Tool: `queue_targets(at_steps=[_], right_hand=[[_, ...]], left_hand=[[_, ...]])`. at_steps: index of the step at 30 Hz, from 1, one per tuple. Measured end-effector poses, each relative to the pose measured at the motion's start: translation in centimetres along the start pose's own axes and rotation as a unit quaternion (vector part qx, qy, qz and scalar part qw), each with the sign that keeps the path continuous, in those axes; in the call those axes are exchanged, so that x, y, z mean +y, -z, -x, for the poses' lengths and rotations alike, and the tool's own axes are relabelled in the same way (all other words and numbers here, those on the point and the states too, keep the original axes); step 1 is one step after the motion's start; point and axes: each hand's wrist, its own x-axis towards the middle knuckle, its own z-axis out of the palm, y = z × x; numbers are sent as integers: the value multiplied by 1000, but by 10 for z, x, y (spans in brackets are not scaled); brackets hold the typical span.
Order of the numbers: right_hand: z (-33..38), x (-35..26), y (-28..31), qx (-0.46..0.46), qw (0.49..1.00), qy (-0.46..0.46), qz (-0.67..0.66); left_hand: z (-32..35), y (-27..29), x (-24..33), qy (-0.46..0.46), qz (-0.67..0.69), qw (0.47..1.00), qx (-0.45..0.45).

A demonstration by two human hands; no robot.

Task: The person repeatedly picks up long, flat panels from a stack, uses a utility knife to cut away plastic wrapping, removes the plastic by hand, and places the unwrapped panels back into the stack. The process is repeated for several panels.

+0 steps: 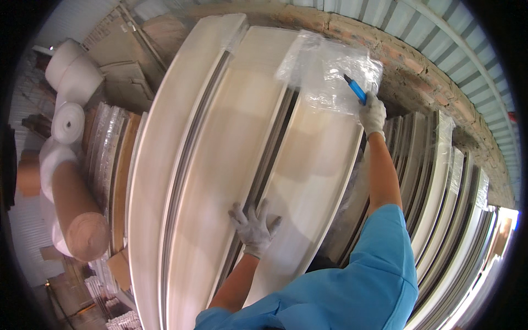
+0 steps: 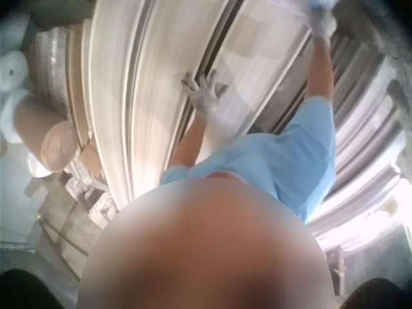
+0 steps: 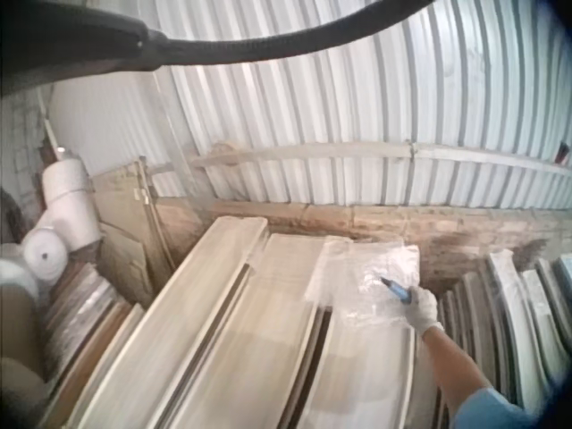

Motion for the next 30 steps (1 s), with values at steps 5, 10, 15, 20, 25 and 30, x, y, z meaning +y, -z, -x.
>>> queue_targets(at_steps=[5, 10, 15, 20, 25, 30], right_hand=[[81, 6, 51, -60, 980, 79, -173], [204, -6, 148, -454, 779, 13, -432], [243, -47, 185, -472, 689, -25, -550], [202, -86, 174, -524, 643, 65, -555], [121, -138, 117, -396, 798, 14, -454], [14, -192, 25, -245, 864, 44, -437]], left_hand=[[-20, 5, 9, 1, 167, 968, 185], [-63, 39, 47, -138, 327, 917, 179], [-65, 65, 72, -128, 568, 797, -161], [-60, 55, 28, -209, 489, 845, 54], [-71, 6, -84, -15, 290, 931, 219], [-69, -68, -97, 162, 193, 933, 257]])
